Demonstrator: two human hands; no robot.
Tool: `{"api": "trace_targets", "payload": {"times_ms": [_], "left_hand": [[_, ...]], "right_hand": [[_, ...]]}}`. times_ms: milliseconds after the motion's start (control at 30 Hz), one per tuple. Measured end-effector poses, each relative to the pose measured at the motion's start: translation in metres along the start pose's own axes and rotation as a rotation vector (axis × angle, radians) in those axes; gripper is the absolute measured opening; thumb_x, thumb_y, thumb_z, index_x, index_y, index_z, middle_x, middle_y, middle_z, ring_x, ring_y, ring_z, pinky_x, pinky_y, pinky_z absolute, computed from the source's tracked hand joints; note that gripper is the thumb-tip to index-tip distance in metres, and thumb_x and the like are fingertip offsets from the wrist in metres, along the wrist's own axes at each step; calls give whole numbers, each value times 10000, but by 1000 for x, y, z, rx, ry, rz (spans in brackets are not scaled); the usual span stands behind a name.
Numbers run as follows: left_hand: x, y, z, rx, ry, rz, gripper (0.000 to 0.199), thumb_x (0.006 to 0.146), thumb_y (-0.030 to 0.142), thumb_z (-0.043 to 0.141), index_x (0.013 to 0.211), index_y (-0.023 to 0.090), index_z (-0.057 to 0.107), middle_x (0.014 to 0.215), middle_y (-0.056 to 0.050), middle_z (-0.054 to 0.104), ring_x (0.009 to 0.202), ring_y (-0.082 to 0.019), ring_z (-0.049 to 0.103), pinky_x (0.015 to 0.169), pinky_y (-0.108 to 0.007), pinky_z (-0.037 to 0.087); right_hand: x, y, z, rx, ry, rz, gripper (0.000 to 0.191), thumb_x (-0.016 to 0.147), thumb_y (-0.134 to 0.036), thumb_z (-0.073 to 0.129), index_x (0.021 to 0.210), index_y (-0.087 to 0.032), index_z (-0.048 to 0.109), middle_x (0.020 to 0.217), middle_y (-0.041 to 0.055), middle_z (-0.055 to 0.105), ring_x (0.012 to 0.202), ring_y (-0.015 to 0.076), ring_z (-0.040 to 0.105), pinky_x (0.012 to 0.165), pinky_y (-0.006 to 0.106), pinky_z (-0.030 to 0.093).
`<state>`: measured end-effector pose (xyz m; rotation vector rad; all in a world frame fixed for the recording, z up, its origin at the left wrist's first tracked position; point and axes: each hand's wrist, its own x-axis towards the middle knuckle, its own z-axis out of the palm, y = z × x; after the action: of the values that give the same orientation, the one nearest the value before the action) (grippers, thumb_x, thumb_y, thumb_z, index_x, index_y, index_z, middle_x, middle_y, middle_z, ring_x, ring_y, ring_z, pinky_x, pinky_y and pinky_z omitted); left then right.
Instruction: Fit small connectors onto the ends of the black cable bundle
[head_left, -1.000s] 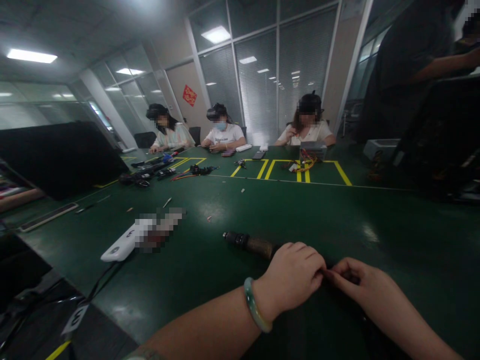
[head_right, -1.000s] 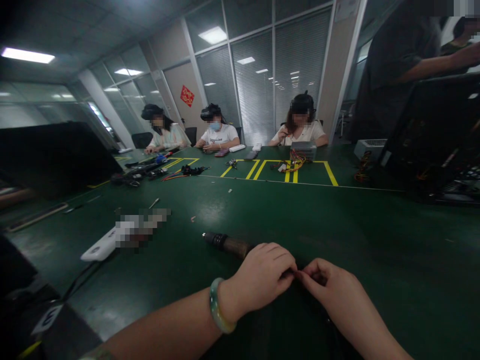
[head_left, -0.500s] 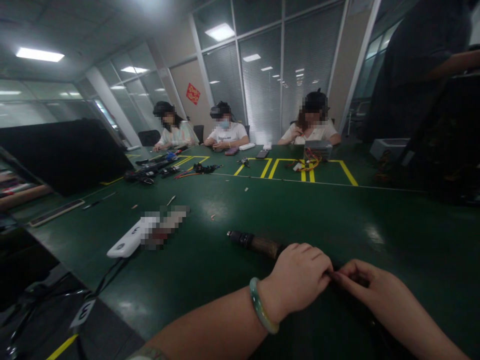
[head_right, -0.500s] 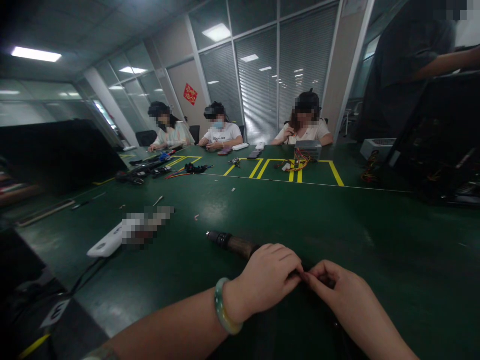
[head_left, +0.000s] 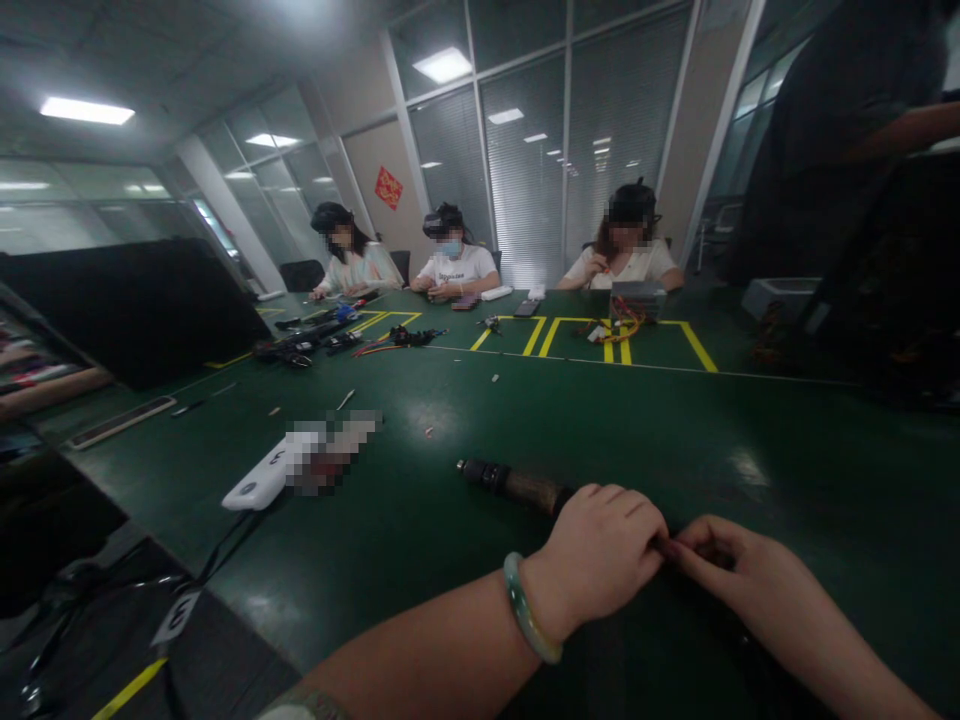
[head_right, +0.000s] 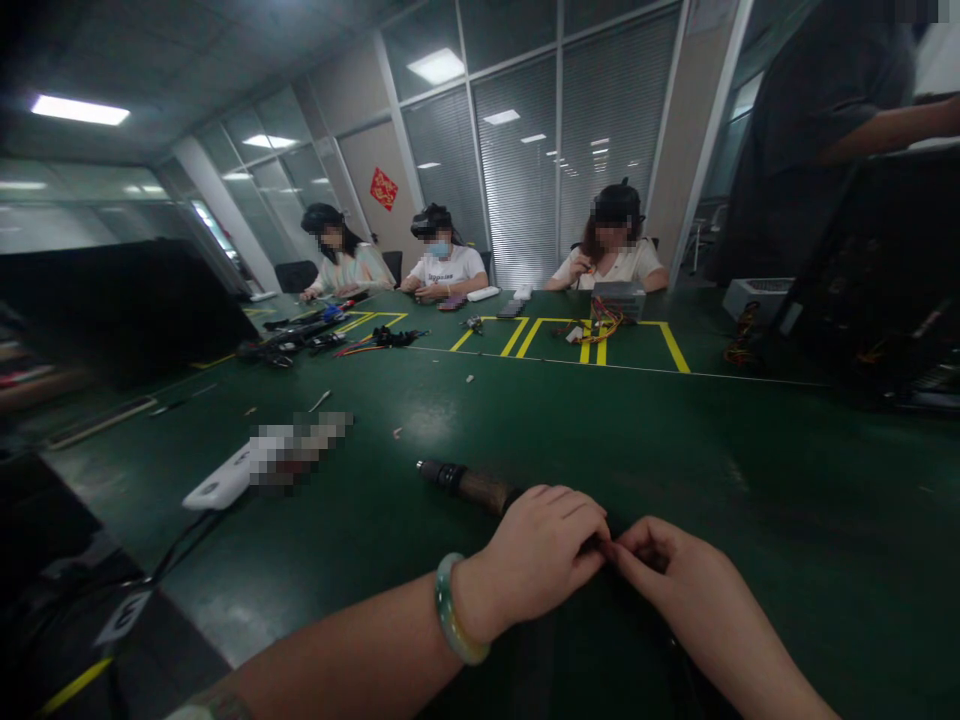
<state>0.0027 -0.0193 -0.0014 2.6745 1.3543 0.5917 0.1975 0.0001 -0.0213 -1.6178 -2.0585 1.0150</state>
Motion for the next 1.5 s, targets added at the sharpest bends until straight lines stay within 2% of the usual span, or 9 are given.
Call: {"api": "trace_targets", "payload": {"times_ms": [300, 433, 500, 600, 767, 833, 933, 1133, 1500], "left_hand": [[-2, 0, 1, -42, 17, 29, 72, 899, 226, 586, 962, 193, 580, 1033, -20, 621, 1002, -184, 566, 903, -347, 424], [-10, 1, -20, -38, 46, 97, 228, 860, 202, 608, 1084, 196, 565, 1139, -31, 604, 1121, -183, 518, 1052, -364, 329], [-21, -10, -37, -23, 93, 48, 243, 860, 198, 580, 1101, 212, 562, 1137, -23, 604, 1126, -180, 515, 1093, -380, 282], [-50, -55, -65, 112, 209, -168, 230, 886, 195, 491, 1103, 208, 566, 1132, -44, 590, 1105, -210, 517, 1077, -425, 299], [-131, -167, -107, 520, 394, -732, 326, 895, 251, 428, 1165, 131, 565, 1265, -147, 474, 1206, -315, 412, 1064, -479, 270], [-164, -202, -117, 617, 373, -919, 384, 905, 272, 395, 1239, 157, 546, 1353, -161, 385, 1267, -352, 341, 1066, -525, 228], [-196, -230, -123, 640, 258, -1064, 413, 922, 298, 353, 1284, 228, 537, 1425, -146, 296, 1327, -369, 259, 1062, -564, 187], [-208, -241, -117, 644, 177, -1129, 434, 931, 347, 317, 1302, 278, 531, 1491, -106, 223, 1374, -360, 177, 1080, -575, 128], [-211, -249, -111, 618, 162, -1154, 445, 937, 411, 305, 1317, 308, 512, 1515, -104, 201, 1381, -365, 172, 1079, -585, 99]], "right_hand": [[0, 0, -1, -35, 17, -14, 298, 812, -518, 561, 781, -248, 683, 731, -6, 733, 644, 188, 669, 528, 219, 441], [-1, -2, -1, -29, 10, -5, 298, 816, -528, 565, 793, -252, 675, 735, -15, 728, 659, 186, 671, 531, 220, 441], [-2, -3, -1, -24, -4, 19, 328, 821, -560, 557, 810, -254, 673, 750, -16, 727, 654, 185, 669, 521, 226, 436], [-3, -3, -3, 5, -40, 51, 353, 827, -586, 542, 854, -262, 680, 799, -12, 732, 667, 188, 674, 517, 234, 444], [-2, 2, -4, 24, -76, 90, 371, 817, -603, 546, 879, -266, 690, 798, 1, 730, 655, 194, 674, 493, 238, 454], [-1, 3, -4, 22, -65, 87, 382, 812, -609, 550, 877, -261, 694, 789, 9, 730, 647, 197, 672, 490, 240, 455], [0, 4, -3, 12, -53, 82, 399, 804, -620, 555, 871, -253, 696, 777, 17, 729, 647, 203, 671, 493, 243, 458], [-1, 4, -4, 6, -60, 78, 397, 807, -626, 556, 883, -261, 691, 815, 16, 733, 679, 203, 669, 526, 246, 474], [0, 5, -3, 29, -90, 110, 398, 816, -624, 546, 913, -263, 685, 826, 13, 732, 675, 197, 674, 512, 241, 475]]}}
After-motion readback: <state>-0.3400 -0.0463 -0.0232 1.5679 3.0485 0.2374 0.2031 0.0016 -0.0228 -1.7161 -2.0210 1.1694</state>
